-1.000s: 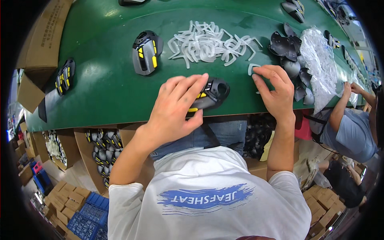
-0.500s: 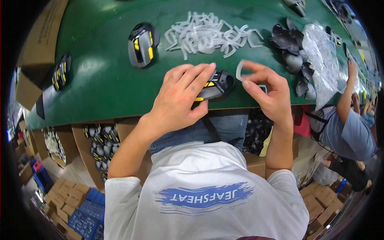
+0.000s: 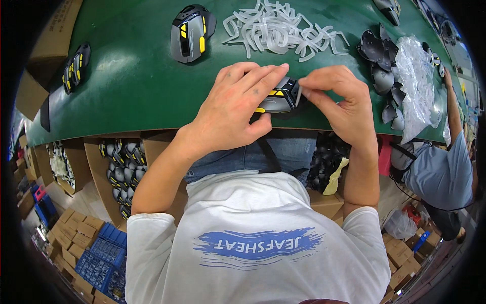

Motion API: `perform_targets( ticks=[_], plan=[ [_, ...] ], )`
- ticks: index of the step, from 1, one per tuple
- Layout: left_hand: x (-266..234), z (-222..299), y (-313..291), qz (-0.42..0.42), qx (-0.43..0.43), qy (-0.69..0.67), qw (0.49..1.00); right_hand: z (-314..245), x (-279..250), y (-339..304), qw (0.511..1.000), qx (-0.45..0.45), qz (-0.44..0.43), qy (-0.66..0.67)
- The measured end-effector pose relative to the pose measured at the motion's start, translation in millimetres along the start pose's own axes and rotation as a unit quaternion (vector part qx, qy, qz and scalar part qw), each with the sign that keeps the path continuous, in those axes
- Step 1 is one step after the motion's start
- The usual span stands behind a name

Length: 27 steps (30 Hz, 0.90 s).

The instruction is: The person assembles computer mice by inserting plastic light strips and attaching shells onto mouse bodies by hand, then places the assembled mice into a box.

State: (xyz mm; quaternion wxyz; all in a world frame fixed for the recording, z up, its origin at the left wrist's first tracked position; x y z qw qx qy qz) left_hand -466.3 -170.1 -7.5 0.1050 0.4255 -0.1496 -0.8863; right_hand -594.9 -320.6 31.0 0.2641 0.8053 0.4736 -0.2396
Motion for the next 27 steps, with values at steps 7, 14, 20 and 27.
perform_targets(
  ticks=[7, 14, 20, 27],
  plan=[
    [1, -1, 2, -0.008, -0.021, 0.010, 1.000, -21, 12, 3, 0.995, -0.052, -0.026, -0.083],
    [2, -3, -1, -0.004, -0.032, 0.013, 0.999, -24, 14, -18, 0.989, -0.092, -0.047, -0.108],
    [6, 1, 0, 0.010, -0.027, 0.025, 0.999, -13, 25, -40, 0.970, -0.128, -0.018, -0.208],
    [14, 9, 5, 0.012, -0.023, 0.075, 0.997, -12, 24, -42, 0.954, -0.087, -0.036, -0.283]
  ],
)
Point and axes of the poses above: each hand's wrist, its own y-axis towards the middle knuckle, its own x-axis out of the palm, z = x × y, the point moved 8 cm from there along y, towards the middle knuckle, and after that the axes turned 4 degrees about x, right-handed, at the moved point
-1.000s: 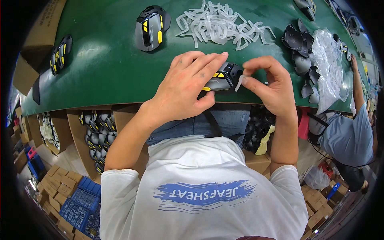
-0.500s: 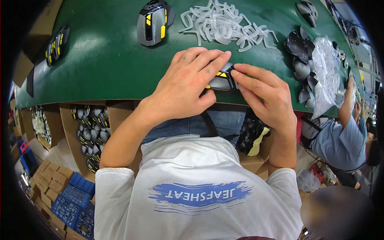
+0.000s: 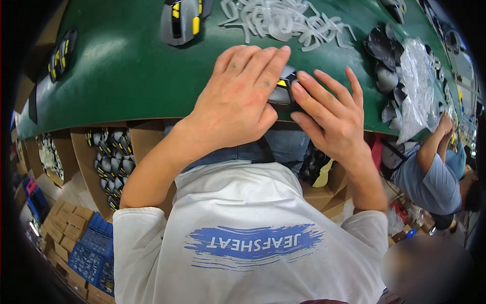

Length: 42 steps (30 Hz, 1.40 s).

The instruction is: The person assembles computer mice by inserting plastic light strips and attaching shells onto mouse bodies by hand, then places the assembled mice into a box.

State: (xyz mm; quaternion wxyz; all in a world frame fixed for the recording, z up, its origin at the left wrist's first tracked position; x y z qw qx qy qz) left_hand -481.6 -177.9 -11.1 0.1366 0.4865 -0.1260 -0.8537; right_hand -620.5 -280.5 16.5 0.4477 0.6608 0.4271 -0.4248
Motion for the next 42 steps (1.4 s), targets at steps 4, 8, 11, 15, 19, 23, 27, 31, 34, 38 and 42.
perform_targets(
  ticks=[4, 8, 11, 15, 19, 23, 27, 31, 34, 38, 42],
  plan=[
    [1, 2, 5, -0.006, 0.022, 0.001, 1.000, -1, -3, 1, 1.000, -0.003, -0.010, -0.017],
    [-6, 2, -1, -0.023, -0.004, 0.040, 0.999, -9, -5, 3, 0.998, -0.062, 0.025, 0.002],
    [1, 1, -2, -0.033, -0.016, 0.049, 0.998, -26, 7, -12, 0.994, -0.063, 0.056, -0.068],
    [6, 6, 5, -0.012, -0.005, 0.042, 0.999, -19, 7, -15, 0.991, -0.081, 0.076, -0.078],
    [10, -1, 3, -0.012, -0.019, 0.017, 1.000, 0, -1, -21, 0.998, -0.022, 0.059, -0.004],
    [2, -1, -2, -0.001, -0.040, 0.026, 0.999, 58, -72, -56, 0.979, 0.103, 0.162, -0.063],
    [6, -1, 5, 0.005, -0.017, 0.001, 1.000, 117, -87, -118, 0.925, 0.263, 0.098, -0.256],
    [4, -3, 2, -0.010, -0.028, -0.019, 0.999, 127, -79, -128, 0.929, 0.262, 0.052, -0.256],
    [-20, 15, -3, 0.038, 0.016, 0.032, 0.999, 121, -61, -126, 0.802, 0.378, 0.203, 0.415],
    [-25, 61, 4, 0.012, 0.052, -0.135, 0.989, 52, -24, -81, 0.632, 0.235, 0.103, 0.731],
    [-8, 55, -2, 0.102, -0.004, -0.309, 0.946, 20, 1, -51, 0.687, 0.268, 0.088, 0.669]
  ],
)
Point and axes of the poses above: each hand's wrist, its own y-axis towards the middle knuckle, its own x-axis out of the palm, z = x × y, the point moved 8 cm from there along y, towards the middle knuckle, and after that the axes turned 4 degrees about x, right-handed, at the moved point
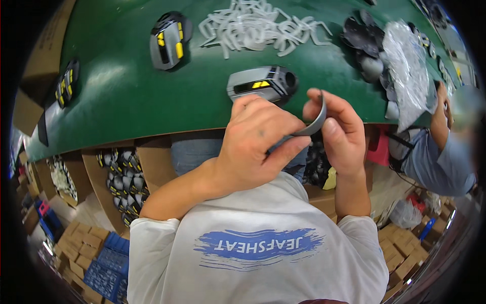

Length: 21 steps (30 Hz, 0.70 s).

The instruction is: The person assembles computer mice by inserting plastic light strips and attaching shells onto mouse bodies by hand, then places the assembled mice into a box.

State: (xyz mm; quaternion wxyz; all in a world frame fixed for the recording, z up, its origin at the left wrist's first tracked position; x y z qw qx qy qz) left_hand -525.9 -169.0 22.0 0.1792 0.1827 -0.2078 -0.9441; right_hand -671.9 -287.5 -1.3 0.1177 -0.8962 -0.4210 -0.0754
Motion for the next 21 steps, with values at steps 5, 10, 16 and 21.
perform_targets(
  ticks=[5, 10, 16, 21],
  plan=[
    [-6, 5, -10, 0.065, 0.109, 0.233, 0.964, -4, 13, 10, 0.970, -0.069, -0.028, -0.230],
    [-5, 4, -9, 0.053, 0.146, 0.326, 0.932, -2, 19, 27, 0.996, -0.011, -0.059, -0.063],
    [-16, 12, -11, 0.114, 0.221, 0.363, 0.898, 0, 24, 16, 0.996, 0.045, -0.079, 0.010],
    [-22, -9, -11, 0.055, 0.161, 0.322, 0.931, 15, 6, 16, 0.982, 0.039, -0.083, 0.164]
  ],
)
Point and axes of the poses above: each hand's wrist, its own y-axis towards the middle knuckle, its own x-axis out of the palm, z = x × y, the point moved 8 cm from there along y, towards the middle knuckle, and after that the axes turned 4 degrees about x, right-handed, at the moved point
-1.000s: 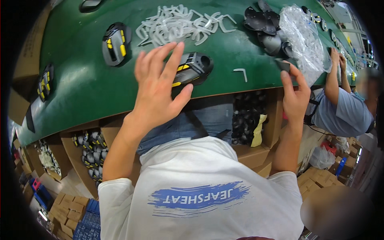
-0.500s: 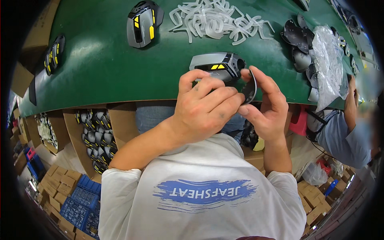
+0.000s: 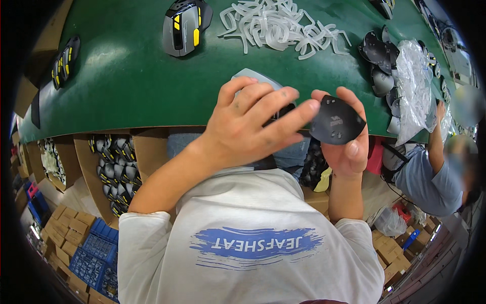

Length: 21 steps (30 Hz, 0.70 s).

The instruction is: The person assembles computer mice by inserting plastic light strips and attaching shells onto mouse bodies by hand, then places the assembled mice into a box.

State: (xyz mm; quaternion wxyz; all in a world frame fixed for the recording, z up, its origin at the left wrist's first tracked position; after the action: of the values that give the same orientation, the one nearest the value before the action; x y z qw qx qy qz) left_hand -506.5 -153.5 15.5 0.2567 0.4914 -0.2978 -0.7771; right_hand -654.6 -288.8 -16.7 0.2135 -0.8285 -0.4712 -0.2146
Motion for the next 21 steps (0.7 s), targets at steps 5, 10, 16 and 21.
perform_targets(
  ticks=[5, 10, 16, 21],
  plan=[
    [14, -20, -2, -0.104, -0.027, -0.015, 0.994, 2, -12, 8, 0.997, -0.029, 0.034, -0.068],
    [1, -42, 8, -0.073, -0.079, -0.119, 0.987, -18, 3, 16, 0.905, -0.188, -0.015, -0.382],
    [0, -46, 1, -0.080, -0.113, -0.089, 0.986, -16, 38, 50, 0.708, -0.297, -0.057, -0.638],
    [16, -52, -4, -0.125, -0.135, -0.037, 0.982, -9, 47, 50, 0.773, -0.218, -0.110, -0.585]
  ],
)
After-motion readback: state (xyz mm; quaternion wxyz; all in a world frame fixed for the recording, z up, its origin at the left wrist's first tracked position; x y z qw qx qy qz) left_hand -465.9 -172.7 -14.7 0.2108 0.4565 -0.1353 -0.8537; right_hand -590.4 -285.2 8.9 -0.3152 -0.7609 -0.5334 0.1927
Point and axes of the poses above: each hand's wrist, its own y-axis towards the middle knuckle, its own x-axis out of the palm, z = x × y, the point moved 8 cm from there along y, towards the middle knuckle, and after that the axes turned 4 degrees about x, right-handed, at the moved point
